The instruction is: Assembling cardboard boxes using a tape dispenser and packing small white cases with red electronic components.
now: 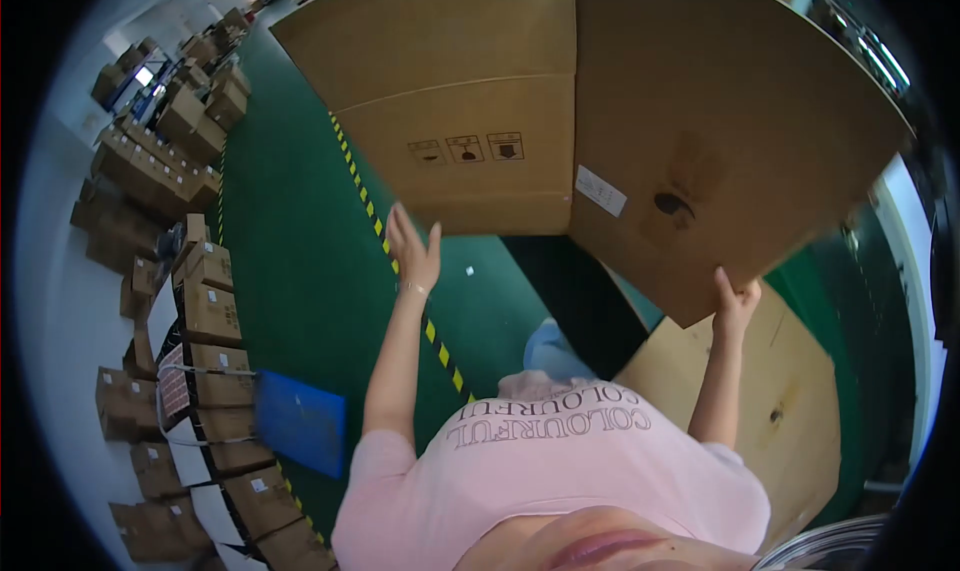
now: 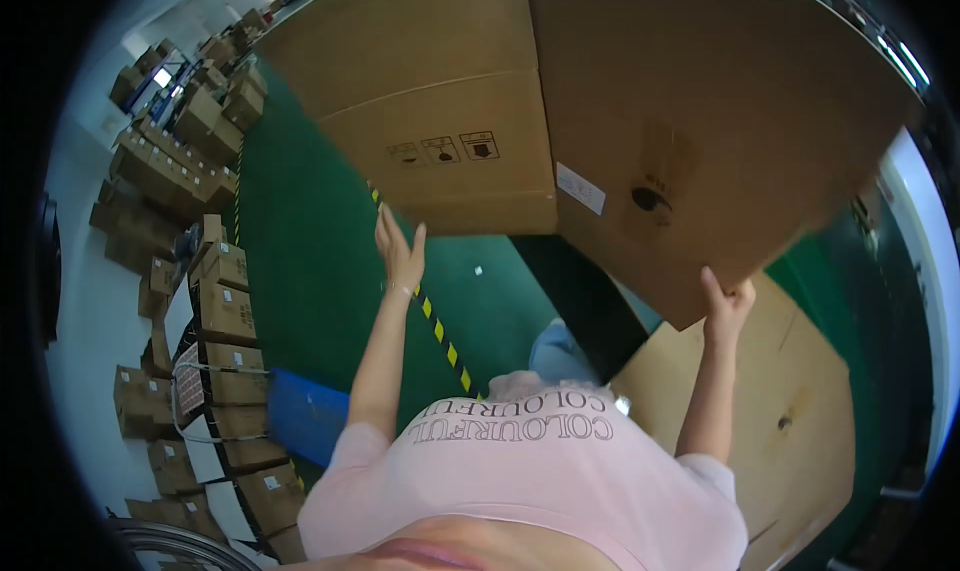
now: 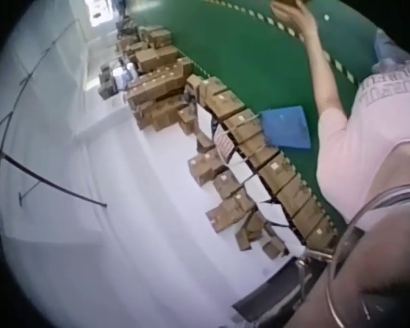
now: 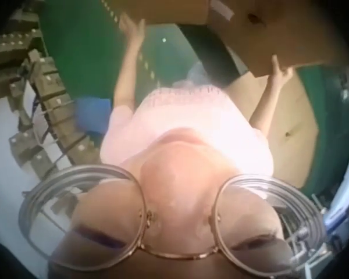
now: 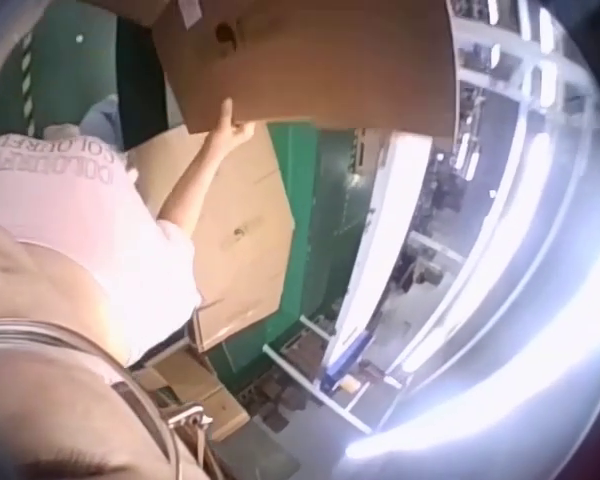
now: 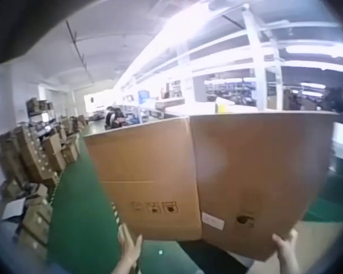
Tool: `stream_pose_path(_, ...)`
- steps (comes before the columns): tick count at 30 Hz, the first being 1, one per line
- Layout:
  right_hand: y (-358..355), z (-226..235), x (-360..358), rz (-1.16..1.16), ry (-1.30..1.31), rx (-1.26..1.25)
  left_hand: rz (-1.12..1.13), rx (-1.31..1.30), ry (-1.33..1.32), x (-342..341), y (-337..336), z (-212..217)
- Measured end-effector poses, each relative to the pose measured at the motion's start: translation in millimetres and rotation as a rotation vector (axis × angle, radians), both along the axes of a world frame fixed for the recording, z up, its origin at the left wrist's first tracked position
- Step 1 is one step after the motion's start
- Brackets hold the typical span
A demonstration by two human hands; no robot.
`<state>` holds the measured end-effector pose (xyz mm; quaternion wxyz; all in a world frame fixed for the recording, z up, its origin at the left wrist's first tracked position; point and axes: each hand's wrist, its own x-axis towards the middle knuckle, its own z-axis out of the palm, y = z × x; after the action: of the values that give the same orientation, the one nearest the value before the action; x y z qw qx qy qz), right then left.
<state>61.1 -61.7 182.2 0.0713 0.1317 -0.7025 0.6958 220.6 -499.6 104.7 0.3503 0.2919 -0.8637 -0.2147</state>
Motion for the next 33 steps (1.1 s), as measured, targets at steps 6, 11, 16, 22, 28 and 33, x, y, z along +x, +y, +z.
stream_pose_path(6, -35.6, -80.0, -46.2, -0.244, 0.234, 0.116, -0.291, -0.31, 0.596, -163.9, -6.9, 185.4)
stream_pose_path(11, -79.3, -151.0, -25.8, -0.186, 0.285, 0.352, -0.411, -0.475, 0.465, -288.0, -48.3, 190.2)
stream_pose_path(16, -110.1, -149.2, -3.1, -0.341, -0.277, 0.19, -0.665, -0.602, 0.487, -348.6, -63.9, 169.8)
stream_pose_path(22, -99.1, -135.5, 4.0, -0.358, -0.326, 0.63, -1.043, -0.595, 0.917, -392.7, -98.5, 169.4)
stream_pose_path(28, -27.6, -15.6, 31.1, -0.65, -0.714, 0.305, -1.146, -0.42, 1.022, -408.9, -98.3, 158.1)
stream_pose_path(33, -171.0, 216.6, 27.6, -0.315, -0.191, 0.626, -1.179, -0.381, 1.099, -406.6, -100.1, 156.3)
